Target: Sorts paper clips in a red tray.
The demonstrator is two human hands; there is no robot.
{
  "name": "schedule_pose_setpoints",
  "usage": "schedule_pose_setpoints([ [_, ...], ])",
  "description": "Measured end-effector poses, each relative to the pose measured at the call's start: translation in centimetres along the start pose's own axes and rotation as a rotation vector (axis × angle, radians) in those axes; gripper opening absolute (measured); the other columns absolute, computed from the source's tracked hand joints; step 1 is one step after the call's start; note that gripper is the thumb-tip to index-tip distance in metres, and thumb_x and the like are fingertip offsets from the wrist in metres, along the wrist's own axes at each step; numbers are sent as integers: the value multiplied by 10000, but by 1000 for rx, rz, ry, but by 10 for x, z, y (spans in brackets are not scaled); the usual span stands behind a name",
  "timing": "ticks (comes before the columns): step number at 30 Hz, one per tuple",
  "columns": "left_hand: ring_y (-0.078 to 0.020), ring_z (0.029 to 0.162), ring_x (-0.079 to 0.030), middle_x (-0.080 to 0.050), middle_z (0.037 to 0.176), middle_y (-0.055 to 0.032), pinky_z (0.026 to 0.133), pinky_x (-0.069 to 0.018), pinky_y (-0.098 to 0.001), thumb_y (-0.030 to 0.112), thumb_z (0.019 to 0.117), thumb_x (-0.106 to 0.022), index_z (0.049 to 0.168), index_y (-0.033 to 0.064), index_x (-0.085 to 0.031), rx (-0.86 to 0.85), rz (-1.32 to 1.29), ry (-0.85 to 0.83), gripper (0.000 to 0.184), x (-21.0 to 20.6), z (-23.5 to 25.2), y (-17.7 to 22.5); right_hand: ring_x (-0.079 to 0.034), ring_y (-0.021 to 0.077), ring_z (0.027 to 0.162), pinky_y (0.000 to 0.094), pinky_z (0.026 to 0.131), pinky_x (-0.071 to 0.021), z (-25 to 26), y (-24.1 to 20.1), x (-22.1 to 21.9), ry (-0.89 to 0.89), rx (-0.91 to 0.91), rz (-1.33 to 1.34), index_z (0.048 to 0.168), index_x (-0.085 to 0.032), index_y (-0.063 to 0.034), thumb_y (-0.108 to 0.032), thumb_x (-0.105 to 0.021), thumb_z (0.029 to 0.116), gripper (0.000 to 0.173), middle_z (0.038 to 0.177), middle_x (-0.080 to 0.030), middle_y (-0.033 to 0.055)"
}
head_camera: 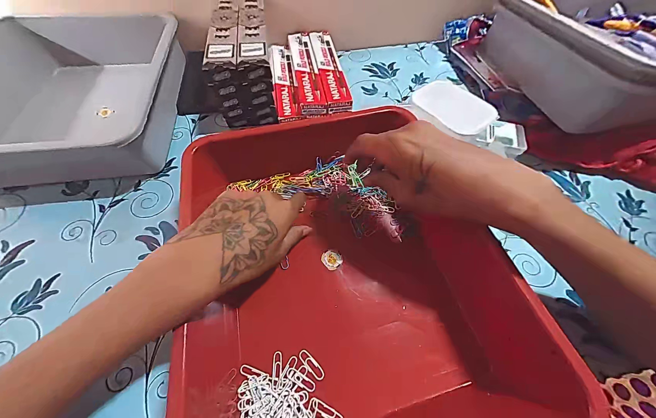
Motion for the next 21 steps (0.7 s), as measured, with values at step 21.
schedule_pose_setpoints([
  [21,-209,612,-611,-638,761,-33,518,-462,-392,296,1003,-493,1355,90,-623,-156,-142,299,428,31,5,18,-664,248,949,393,877,-508,27,-4,-10,-198,139,-172,1096,-680,50,28,-549,1018,154,967,-675,155],
])
Point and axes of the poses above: each hand's wrist, its own z-axis towards the middle knuckle, its own x-axis out of the back of the hand, y = z × x, the point moved 8 cm from there along z, towards the middle knuckle
